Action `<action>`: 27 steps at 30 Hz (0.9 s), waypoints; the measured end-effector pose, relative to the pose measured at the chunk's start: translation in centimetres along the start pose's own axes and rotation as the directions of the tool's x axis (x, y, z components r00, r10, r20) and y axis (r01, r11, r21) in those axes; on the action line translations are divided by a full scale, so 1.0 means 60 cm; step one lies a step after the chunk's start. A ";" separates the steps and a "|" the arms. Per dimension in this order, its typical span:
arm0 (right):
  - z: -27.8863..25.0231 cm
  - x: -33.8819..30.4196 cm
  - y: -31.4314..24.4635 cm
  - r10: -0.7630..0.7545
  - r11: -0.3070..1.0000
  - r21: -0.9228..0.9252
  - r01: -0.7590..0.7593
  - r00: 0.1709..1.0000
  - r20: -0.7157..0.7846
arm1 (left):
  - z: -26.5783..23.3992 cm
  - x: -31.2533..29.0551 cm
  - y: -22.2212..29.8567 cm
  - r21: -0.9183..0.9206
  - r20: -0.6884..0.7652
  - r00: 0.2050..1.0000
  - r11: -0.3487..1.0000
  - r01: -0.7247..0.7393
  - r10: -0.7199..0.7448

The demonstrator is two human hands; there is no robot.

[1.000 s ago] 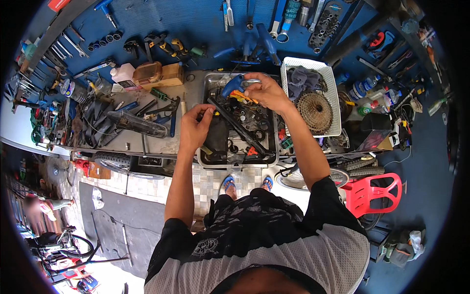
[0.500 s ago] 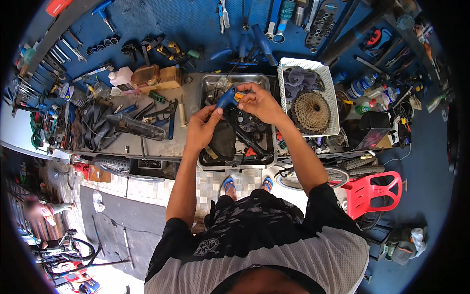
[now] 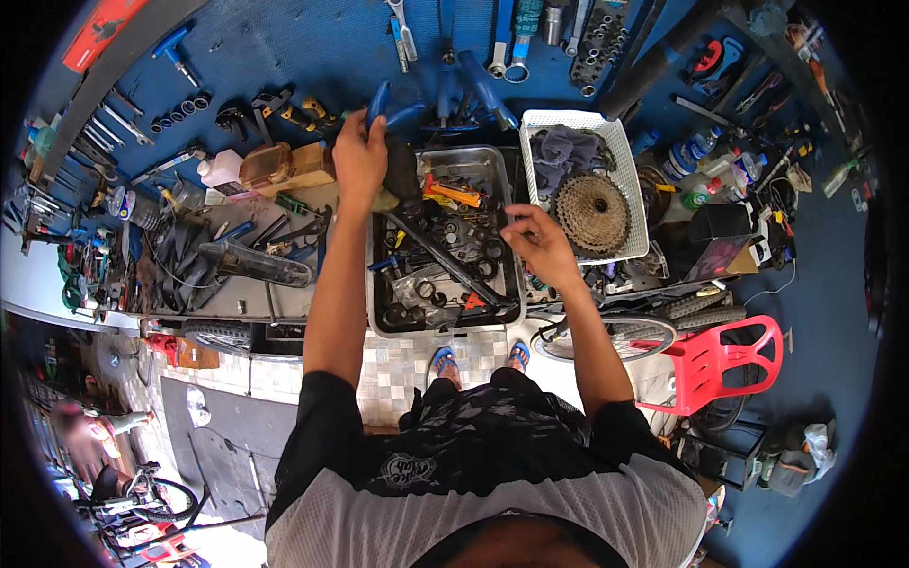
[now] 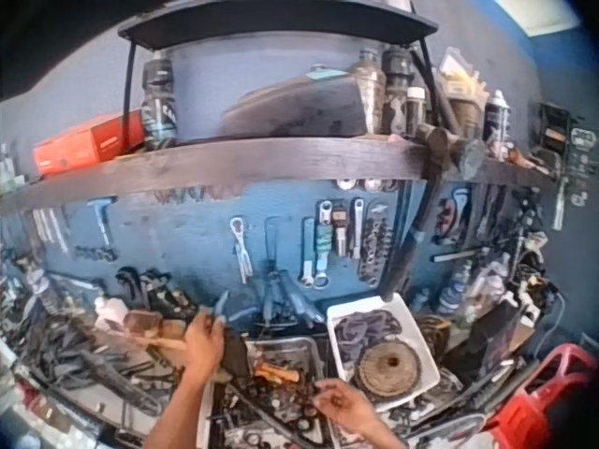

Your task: The person organizes small bicycle parts and tools on a workbench. They move items between trays, sort components, and handle a bicycle chain and various containers.

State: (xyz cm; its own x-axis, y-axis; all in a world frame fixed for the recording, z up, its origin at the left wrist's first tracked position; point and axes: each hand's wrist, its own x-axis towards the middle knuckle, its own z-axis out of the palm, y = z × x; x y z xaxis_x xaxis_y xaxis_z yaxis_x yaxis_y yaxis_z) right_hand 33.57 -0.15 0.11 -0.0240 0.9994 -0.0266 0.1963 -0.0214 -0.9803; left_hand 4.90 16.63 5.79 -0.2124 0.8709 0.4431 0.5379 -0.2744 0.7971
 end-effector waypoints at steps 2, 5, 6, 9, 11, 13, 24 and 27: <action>-0.029 -0.026 0.022 0.012 1.000 0.030 -0.011 0.999 -0.046 | 0.042 0.035 0.000 0.083 0.017 1.000 0.996 0.018 -0.020; -0.074 -0.062 0.058 0.010 0.998 0.066 -0.001 0.990 -0.140 | 0.105 0.068 -0.025 0.105 0.103 0.994 0.994 0.023 -0.034; -0.087 -0.073 0.058 0.023 0.999 0.037 -0.017 0.986 -0.166 | 0.118 0.073 -0.026 0.155 0.142 0.984 0.985 0.081 -0.103; -0.122 -0.095 0.064 0.100 0.995 0.011 -0.100 0.974 -0.202 | 0.145 0.088 -0.025 0.234 0.167 0.981 0.970 0.062 -0.103; -0.133 -0.101 0.087 0.072 0.997 -0.011 -0.076 0.972 -0.224 | 0.159 0.093 -0.001 0.307 0.238 0.964 0.951 0.041 -0.119; -0.134 -0.100 0.098 0.038 0.999 -0.018 -0.043 0.976 -0.213 | 0.157 0.097 0.001 0.356 0.239 0.966 0.934 0.011 -0.102; -0.115 -0.083 0.061 0.099 0.995 -0.013 -0.102 0.984 -0.149 | 0.174 -0.016 -0.068 0.487 0.369 0.909 0.874 -0.009 -0.196; -0.109 -0.067 0.029 0.126 0.992 0.036 -0.123 0.987 -0.102 | 0.203 -0.007 -0.099 0.576 0.336 0.922 0.817 -0.041 -0.190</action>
State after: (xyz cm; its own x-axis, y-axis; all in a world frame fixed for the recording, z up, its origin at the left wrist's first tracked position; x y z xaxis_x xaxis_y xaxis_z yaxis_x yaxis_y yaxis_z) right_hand 40.40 -4.02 -0.21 0.1013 0.9863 -0.1300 0.1623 -0.1453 -0.9760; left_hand 11.75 22.86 -4.14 -0.0241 0.9926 0.1190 0.9176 -0.0252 0.3967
